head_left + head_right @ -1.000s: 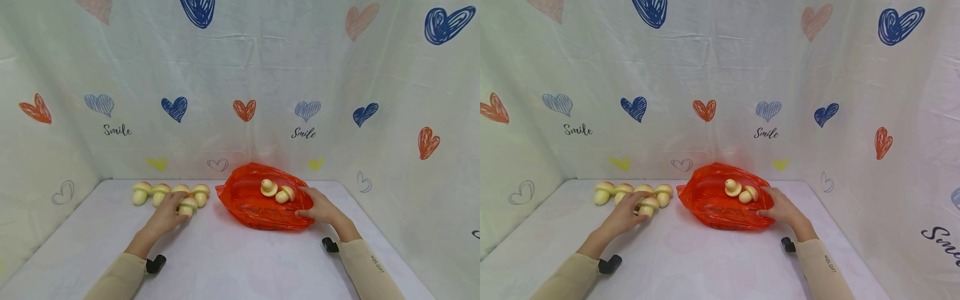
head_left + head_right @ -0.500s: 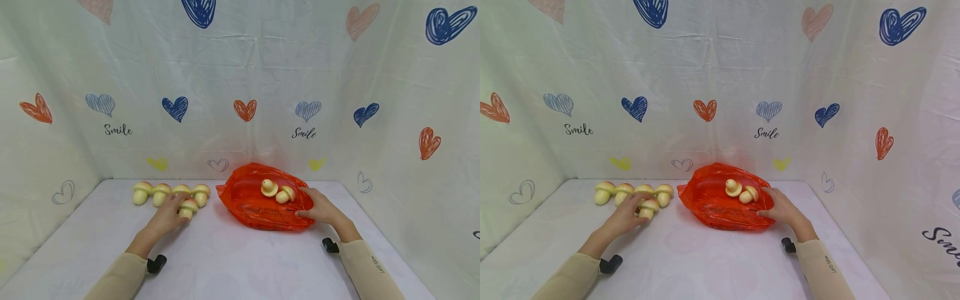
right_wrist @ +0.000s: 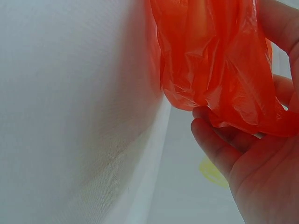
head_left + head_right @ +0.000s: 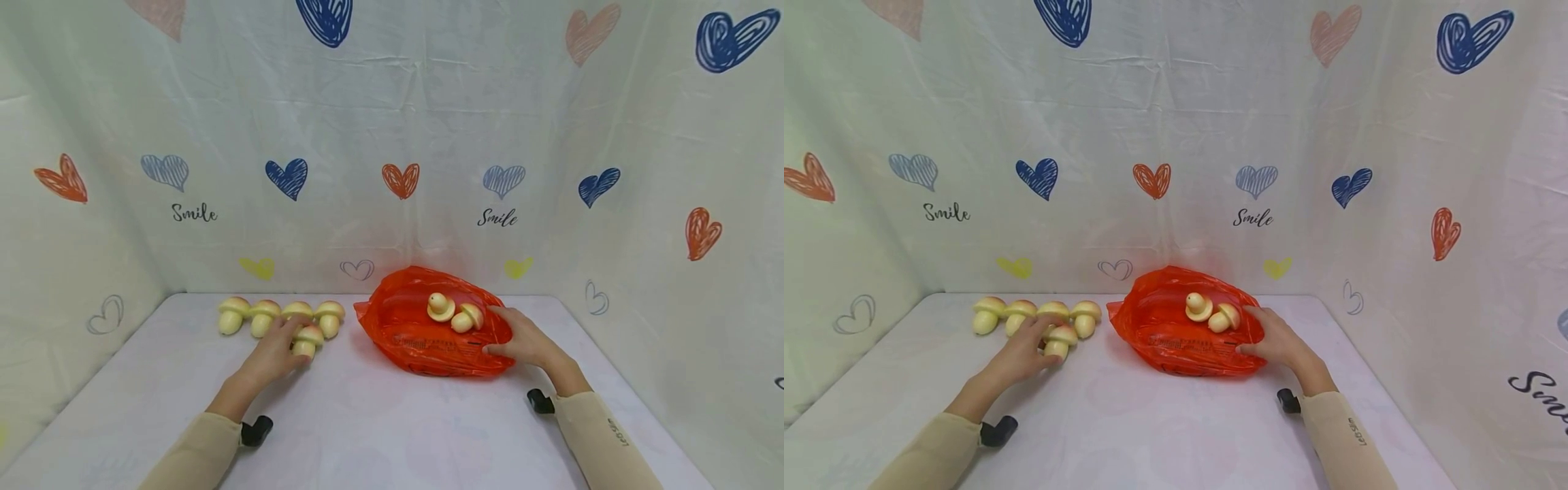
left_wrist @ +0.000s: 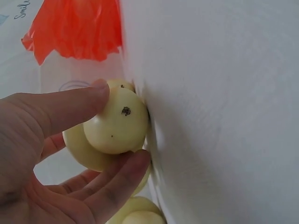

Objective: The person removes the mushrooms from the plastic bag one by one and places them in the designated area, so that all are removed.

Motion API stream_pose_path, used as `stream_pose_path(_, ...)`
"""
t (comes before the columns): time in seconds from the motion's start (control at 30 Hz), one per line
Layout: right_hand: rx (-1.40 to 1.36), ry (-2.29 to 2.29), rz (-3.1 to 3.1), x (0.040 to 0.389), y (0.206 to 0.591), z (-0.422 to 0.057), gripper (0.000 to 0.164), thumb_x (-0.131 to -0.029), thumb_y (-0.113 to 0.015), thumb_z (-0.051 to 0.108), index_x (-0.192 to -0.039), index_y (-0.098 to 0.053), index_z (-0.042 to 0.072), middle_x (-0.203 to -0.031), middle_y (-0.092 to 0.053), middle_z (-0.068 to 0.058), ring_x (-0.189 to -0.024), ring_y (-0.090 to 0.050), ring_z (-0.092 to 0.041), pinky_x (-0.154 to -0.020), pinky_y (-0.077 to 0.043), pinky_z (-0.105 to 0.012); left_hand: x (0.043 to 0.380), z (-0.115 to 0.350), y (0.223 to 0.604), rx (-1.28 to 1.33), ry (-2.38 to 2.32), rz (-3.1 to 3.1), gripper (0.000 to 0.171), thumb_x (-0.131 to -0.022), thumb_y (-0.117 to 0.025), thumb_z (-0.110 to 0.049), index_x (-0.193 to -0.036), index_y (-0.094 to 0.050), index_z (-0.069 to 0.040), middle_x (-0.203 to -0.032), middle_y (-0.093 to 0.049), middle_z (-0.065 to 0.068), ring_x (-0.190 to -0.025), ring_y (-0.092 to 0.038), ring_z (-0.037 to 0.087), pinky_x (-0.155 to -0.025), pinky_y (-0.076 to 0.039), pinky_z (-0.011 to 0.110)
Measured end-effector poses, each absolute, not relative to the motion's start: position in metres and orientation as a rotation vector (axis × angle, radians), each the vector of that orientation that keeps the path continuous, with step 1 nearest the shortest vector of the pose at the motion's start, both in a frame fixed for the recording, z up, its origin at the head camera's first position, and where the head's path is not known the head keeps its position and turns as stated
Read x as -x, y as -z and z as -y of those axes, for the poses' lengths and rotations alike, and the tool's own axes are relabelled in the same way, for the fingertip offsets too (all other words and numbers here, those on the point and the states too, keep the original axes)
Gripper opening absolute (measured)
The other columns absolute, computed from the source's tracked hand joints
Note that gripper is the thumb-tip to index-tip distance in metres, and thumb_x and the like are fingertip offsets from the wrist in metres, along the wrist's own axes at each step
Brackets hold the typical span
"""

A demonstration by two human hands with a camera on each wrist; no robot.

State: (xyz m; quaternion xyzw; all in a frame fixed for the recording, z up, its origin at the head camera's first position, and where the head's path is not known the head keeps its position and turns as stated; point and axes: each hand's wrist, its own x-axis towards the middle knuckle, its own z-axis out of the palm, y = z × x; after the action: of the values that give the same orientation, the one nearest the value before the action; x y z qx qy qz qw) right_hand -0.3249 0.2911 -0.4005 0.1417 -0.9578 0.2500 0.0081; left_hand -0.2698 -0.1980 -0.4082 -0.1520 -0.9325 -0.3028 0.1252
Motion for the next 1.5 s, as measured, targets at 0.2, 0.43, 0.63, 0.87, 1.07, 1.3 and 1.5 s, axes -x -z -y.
stream_pose_path(0.2, -0.455, -0.77, 2.991, 0.324, 0.4, -0.29, 0.09, -0.074, -0.079, 0.043, -0.145, -0.036, 0.01, -0.145, -0.036, -0.02, -0.131, -0.032, -0.043, -0.097, -0.035, -0.065, 0.268, 0.2, 0.407, 0.441, 0.871, 2.73, 0.057, -0.073, -0.08, -0.007, -0.123, -0.052, -0.008, -0.118, -0.042, 0.028, -0.095, -0.053, 0.035, -0.082, -0.046, 0.053)
stream_pose_path(0.43, -0.441, -0.775, 2.997, 0.323, 0.399, -0.29, 0.091, -0.073, -0.079, 0.045, -0.145, -0.036, 0.01, -0.145, -0.036, -0.02, -0.131, -0.033, -0.042, -0.097, -0.036, -0.064, 0.266, 0.201, 0.401, 0.441, 0.87, 2.766, 0.059, -0.074, -0.08, -0.011, -0.126, -0.051, -0.009, -0.115, -0.041, 0.027, -0.085, -0.053, 0.028, -0.075, -0.047, 0.048)
stream_pose_path(0.63, -0.442, -0.775, 3.0, 0.322, 0.399, -0.29, 0.092, -0.073, -0.079, 0.047, -0.145, -0.036, 0.009, -0.145, -0.036, -0.02, -0.131, -0.032, -0.042, -0.097, -0.036, -0.064, 0.263, 0.202, 0.394, 0.374, 0.836, 2.814, 0.063, -0.076, -0.079, -0.016, -0.13, -0.048, -0.01, -0.115, -0.041, 0.027, -0.081, -0.053, 0.027, -0.072, -0.048, 0.047)
stream_pose_path(0.87, -0.446, -0.775, 3.002, 0.324, 0.4, -0.29, 0.092, -0.073, -0.079, 0.047, -0.145, -0.036, 0.01, -0.145, -0.036, -0.02, -0.13, -0.033, -0.042, -0.095, -0.038, -0.064, 0.259, 0.198, 0.388, 0.41, 0.753, 2.718, 0.05, -0.078, -0.078, -0.019, -0.121, -0.054, -0.009, -0.103, -0.047, 0.016, -0.07, -0.048, 0.019, -0.062, -0.044, 0.037)
stream_pose_path(1.07, -0.454, -0.777, 2.991, 0.323, 0.399, -0.29, 0.089, -0.074, -0.079, 0.043, -0.145, -0.036, 0.01, -0.144, -0.036, -0.02, -0.13, -0.033, -0.042, -0.096, -0.037, -0.064, 0.256, 0.185, 0.381, 0.477, 0.731, 2.625, 0.043, -0.077, -0.078, -0.02, -0.114, -0.059, -0.01, -0.106, -0.054, 0.012, -0.075, -0.053, 0.019, -0.067, -0.046, 0.035)
stream_pose_path(1.3, -0.46, -0.778, 2.987, 0.322, 0.4, -0.291, 0.089, -0.074, -0.079, 0.043, -0.145, -0.037, 0.01, -0.144, -0.036, -0.02, -0.13, -0.033, -0.042, -0.096, -0.037, -0.064, 0.248, 0.168, 0.376, 0.546, 0.739, 2.574, 0.044, -0.079, -0.078, -0.02, -0.117, -0.061, -0.007, -0.108, -0.055, 0.007, -0.079, -0.054, 0.019, -0.069, -0.049, 0.032)
stream_pose_path(1.5, -0.441, -0.776, 2.997, 0.324, 0.402, -0.291, 0.09, -0.073, -0.078, 0.046, -0.145, -0.036, 0.01, -0.145, -0.035, -0.02, -0.13, -0.032, -0.043, -0.094, -0.039, -0.063, 0.239, 0.154, 0.37, 0.579, 0.771, 2.58, 0.045, -0.078, -0.079, -0.021, -0.119, -0.06, -0.012, -0.102, -0.053, 0.0, -0.08, -0.057, 0.02, -0.067, -0.05, 0.029)
